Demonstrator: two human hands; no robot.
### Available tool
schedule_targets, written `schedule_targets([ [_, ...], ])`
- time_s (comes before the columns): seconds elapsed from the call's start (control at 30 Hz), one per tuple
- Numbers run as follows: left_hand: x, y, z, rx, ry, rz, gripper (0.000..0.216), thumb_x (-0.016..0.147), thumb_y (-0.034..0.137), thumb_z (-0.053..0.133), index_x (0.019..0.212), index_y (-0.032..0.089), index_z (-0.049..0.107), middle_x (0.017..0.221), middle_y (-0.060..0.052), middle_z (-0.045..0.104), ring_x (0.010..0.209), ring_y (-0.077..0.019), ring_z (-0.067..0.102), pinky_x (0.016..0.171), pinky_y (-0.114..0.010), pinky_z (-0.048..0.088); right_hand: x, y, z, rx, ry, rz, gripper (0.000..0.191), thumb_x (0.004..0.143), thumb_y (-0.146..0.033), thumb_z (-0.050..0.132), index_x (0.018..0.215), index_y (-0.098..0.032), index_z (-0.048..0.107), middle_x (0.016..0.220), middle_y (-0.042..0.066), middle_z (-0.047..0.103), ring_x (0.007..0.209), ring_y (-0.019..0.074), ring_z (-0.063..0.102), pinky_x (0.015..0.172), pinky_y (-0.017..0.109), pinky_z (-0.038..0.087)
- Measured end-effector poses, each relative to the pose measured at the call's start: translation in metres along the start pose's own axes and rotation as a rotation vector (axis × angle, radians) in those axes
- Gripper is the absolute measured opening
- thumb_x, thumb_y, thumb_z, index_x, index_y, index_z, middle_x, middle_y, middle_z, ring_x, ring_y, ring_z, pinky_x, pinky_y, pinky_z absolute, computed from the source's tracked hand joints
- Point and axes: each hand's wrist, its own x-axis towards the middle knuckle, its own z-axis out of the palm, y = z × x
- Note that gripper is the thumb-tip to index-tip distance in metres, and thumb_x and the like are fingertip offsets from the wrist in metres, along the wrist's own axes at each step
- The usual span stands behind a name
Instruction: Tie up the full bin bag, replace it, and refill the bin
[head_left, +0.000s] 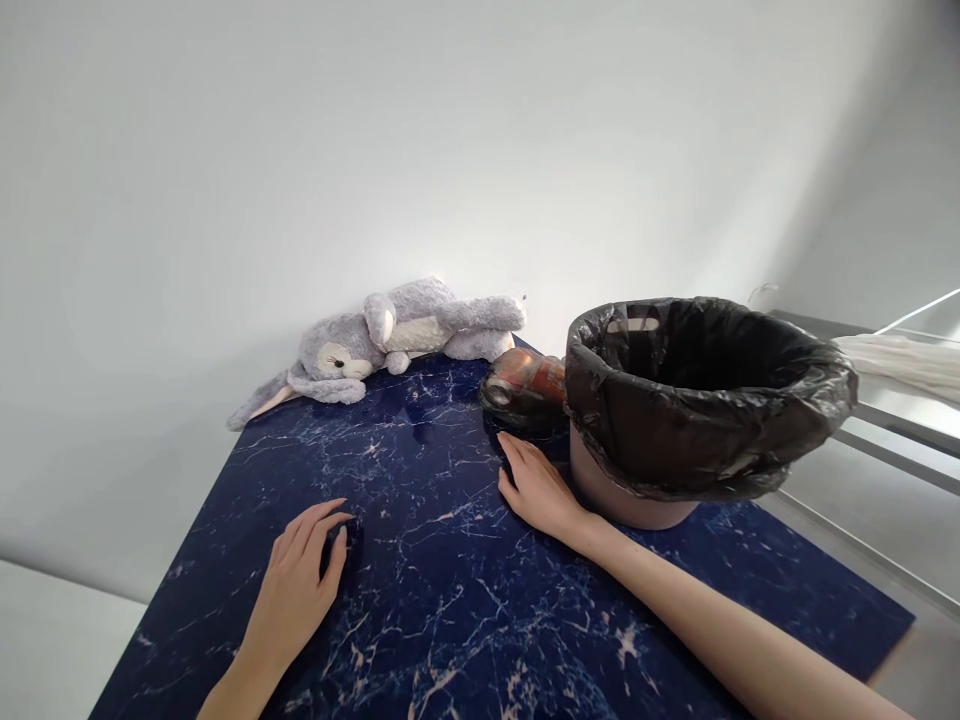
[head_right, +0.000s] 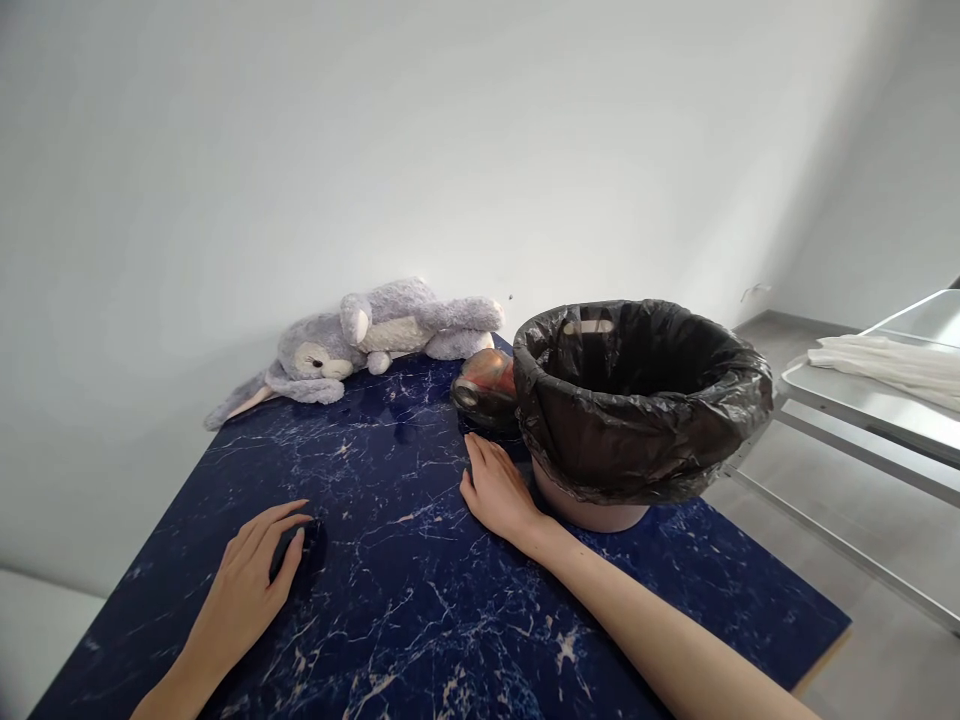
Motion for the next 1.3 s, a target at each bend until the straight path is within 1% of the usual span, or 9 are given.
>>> schedule_targets([
  [0.1, -0.013, -0.002, -0.001, 0.026, -0.028, -0.058, 0.046, 0.107, 0.056, 0.042, 0.132, 0.025, 0.066, 0.155, -0.013, 0.062, 0.145, -0.0386, 0.056, 0.121, -0.064, 0.042, 0.000, 0.000, 0.000, -0.001, -0.015, 0.008, 0.051, 0.104, -0.023, 0.045, 0.151, -0.010, 0.059, 0.161, 0.022, 0.054, 0.150, 0.0349, 0.052, 0.126, 0.055, 0.044],
  [0.23, -0.030, -0.004, -0.002, 0.078, -0.006, -0.110, 0.058, 0.108, 0.057, 0.039, 0.153, 0.022, 0.051, 0.171, -0.015, 0.044, 0.154, -0.0402, 0.047, 0.123, -0.066, 0.042, 0.000, 0.000, -0.001, 0.006, -0.034, 0.014, 0.055, 0.104, -0.023, 0.045, 0.156, -0.006, 0.053, 0.162, 0.022, 0.052, 0.151, 0.0339, 0.050, 0.127, 0.053, 0.042],
  [0.33, -0.042, -0.011, 0.000, 0.110, -0.033, -0.174, 0.066, 0.108, 0.058, 0.036, 0.163, 0.021, 0.042, 0.173, -0.014, 0.042, 0.160, -0.0393, 0.038, 0.127, -0.067, 0.038, -0.001, 0.000, -0.001, 0.009, -0.050, 0.022, 0.053, 0.105, -0.023, 0.044, 0.153, -0.006, 0.057, 0.162, 0.022, 0.053, 0.151, 0.0345, 0.049, 0.129, 0.054, 0.039],
  [0.43, -0.052, -0.019, 0.004, 0.132, -0.104, -0.253, 0.074, 0.109, 0.061, 0.030, 0.168, 0.018, 0.037, 0.174, -0.013, 0.038, 0.162, -0.0380, 0.033, 0.130, -0.067, 0.033, -0.001, -0.002, -0.002, 0.014, -0.051, 0.046, 0.056, 0.105, -0.024, 0.045, 0.158, -0.007, 0.052, 0.165, 0.022, 0.049, 0.153, 0.0348, 0.047, 0.128, 0.053, 0.041],
  [0.5, -0.056, -0.022, 0.006, 0.144, -0.154, -0.278, 0.078, 0.108, 0.064, 0.026, 0.169, 0.016, 0.037, 0.175, -0.012, 0.036, 0.163, -0.0371, 0.030, 0.131, -0.065, 0.031, -0.002, -0.003, -0.003, 0.016, -0.046, 0.066, 0.058, 0.104, -0.025, 0.046, 0.160, -0.008, 0.049, 0.171, 0.021, 0.039, 0.154, 0.0358, 0.046, 0.126, 0.052, 0.043],
  [0.63, -0.057, -0.025, 0.006, 0.179, -0.204, -0.270, 0.082, 0.107, 0.067, 0.023, 0.169, 0.015, 0.038, 0.175, -0.010, 0.034, 0.163, -0.0363, 0.028, 0.130, -0.064, 0.031, -0.003, -0.005, -0.007, 0.019, 0.026, 0.081, 0.059, 0.102, -0.023, 0.046, 0.159, -0.013, 0.046, 0.181, 0.017, 0.007, 0.152, 0.0383, 0.047, 0.119, 0.055, 0.051],
  [0.73, -0.058, -0.026, 0.006, 0.201, -0.194, -0.244, 0.080, 0.108, 0.065, 0.022, 0.168, 0.016, 0.039, 0.175, -0.008, 0.033, 0.163, -0.0358, 0.029, 0.130, -0.064, 0.031, -0.002, -0.006, -0.010, -0.013, 0.112, 0.099, 0.060, 0.099, -0.021, 0.048, 0.158, -0.014, 0.044, 0.181, 0.017, -0.001, 0.148, 0.0409, 0.050, 0.111, 0.059, 0.056],
  [0.97, -0.059, -0.025, 0.008, 0.209, -0.182, -0.219, 0.073, 0.110, 0.061, 0.026, 0.167, 0.019, 0.042, 0.174, -0.008, 0.036, 0.163, -0.0355, 0.030, 0.130, -0.063, 0.031, 0.002, -0.002, -0.012, -0.079, 0.104, 0.223, 0.060, 0.098, -0.024, 0.049, 0.156, -0.008, 0.045, 0.178, 0.022, 0.011, 0.129, 0.0416, 0.065, 0.104, 0.060, 0.058],
  [1.3, -0.058, -0.021, 0.006, 0.192, -0.184, -0.219, 0.071, 0.110, 0.060, 0.025, 0.167, 0.020, 0.041, 0.175, -0.008, 0.035, 0.164, -0.0351, 0.028, 0.130, -0.065, 0.031, 0.003, 0.002, -0.008, 0.033, 0.150, 0.244, 0.075, 0.098, -0.028, 0.049, 0.167, -0.011, 0.026, 0.170, 0.021, 0.032, 0.148, 0.0417, 0.048, 0.119, 0.060, 0.048],
])
